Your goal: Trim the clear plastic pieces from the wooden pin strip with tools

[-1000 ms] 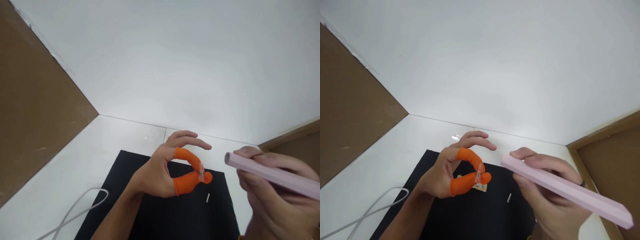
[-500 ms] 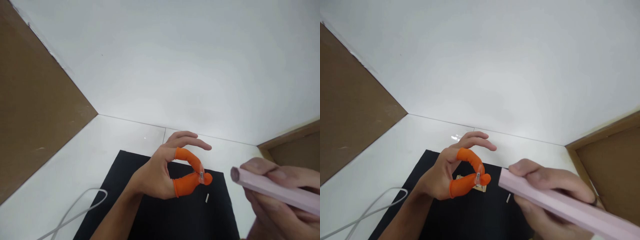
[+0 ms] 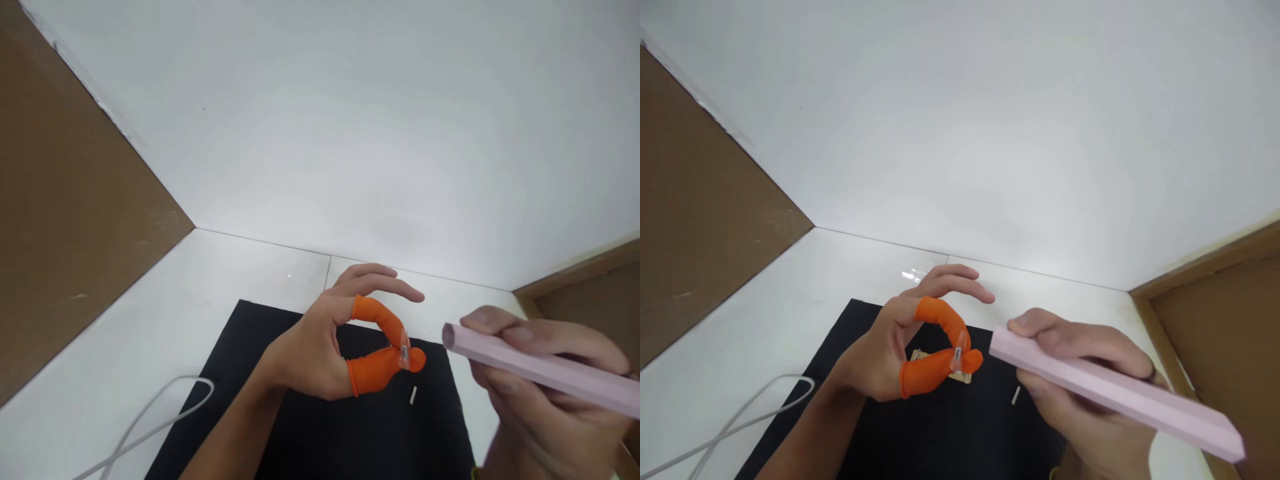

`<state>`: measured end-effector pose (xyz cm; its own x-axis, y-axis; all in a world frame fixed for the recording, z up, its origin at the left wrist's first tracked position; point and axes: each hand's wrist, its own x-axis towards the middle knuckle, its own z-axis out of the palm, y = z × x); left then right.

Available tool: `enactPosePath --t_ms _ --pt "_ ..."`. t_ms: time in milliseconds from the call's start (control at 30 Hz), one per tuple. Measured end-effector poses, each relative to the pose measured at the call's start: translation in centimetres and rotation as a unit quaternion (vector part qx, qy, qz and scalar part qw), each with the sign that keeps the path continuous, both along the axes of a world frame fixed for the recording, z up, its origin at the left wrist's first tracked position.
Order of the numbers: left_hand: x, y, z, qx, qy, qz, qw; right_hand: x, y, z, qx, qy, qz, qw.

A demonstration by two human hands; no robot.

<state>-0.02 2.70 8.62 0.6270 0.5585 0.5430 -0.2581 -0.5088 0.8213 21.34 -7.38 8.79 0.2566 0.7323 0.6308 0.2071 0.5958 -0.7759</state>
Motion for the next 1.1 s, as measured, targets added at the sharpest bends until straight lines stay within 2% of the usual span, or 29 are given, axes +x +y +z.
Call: enactPosePath --t_ms 133,233,333,433,500,633,700,767,900,967,1033,1100 --pt "0.0 0.0 -0.1 0.004 -0.001 0.004 1.0 -0.9 0.3 1.5 0.005 -0.077 0.051 0.996" --pt "0.1 0.1 -0.2 0.005 0.001 0.008 1.0 -0.6 0.3 2.2 0.006 -0.119 0.054 0.991" --pt "0.0 0.1 -0.2 0.008 0.002 0.001 1.0 0.3 0.2 0.7 -0.005 -0.069 0.036 0.997" --pt "-0.1 0.0 -0.3 0.009 0.006 -0.004 1.0 0.9 0.3 -1.2 0.021 0.021 -0.02 0.999" --pt "-0.1 0.0 -0.3 0.006 0.006 -0.005 1.0 0.9 0.4 -1.2 0.031 0.035 -0.029 0.998" --pt "0.3 0.4 0.2 0.002 0.005 0.004 1.0 0.3 0.5 1.5 -0.004 -0.101 0.096 0.99" --pt "0.5 0.5 0.4 0.004 0.005 0.007 1.0 0.1 0.6 2.6 -0.013 -0.144 0.129 0.981" --pt "0.6 0.4 0.4 0.008 0.005 0.004 1.0 0.2 0.6 2.5 -0.028 -0.121 0.104 0.987" --pt "0.3 -0.1 -0.2 0.016 0.008 -0.006 1.0 0.7 0.9 -0.2 -0.019 0.005 0.03 0.999" --pt "0.2 -0.2 -0.3 0.019 0.013 -0.005 1.0 0.9 1.0 -0.9 -0.01 0.028 0.023 0.999" --pt "0.2 -0.1 -0.2 0.019 0.013 -0.002 1.0 0.9 0.7 -0.4 -0.023 0.009 0.048 0.999" --pt "0.3 0.2 0.1 0.013 0.011 0.003 1.0 0.7 0.5 0.8 -0.04 -0.048 0.086 0.994"
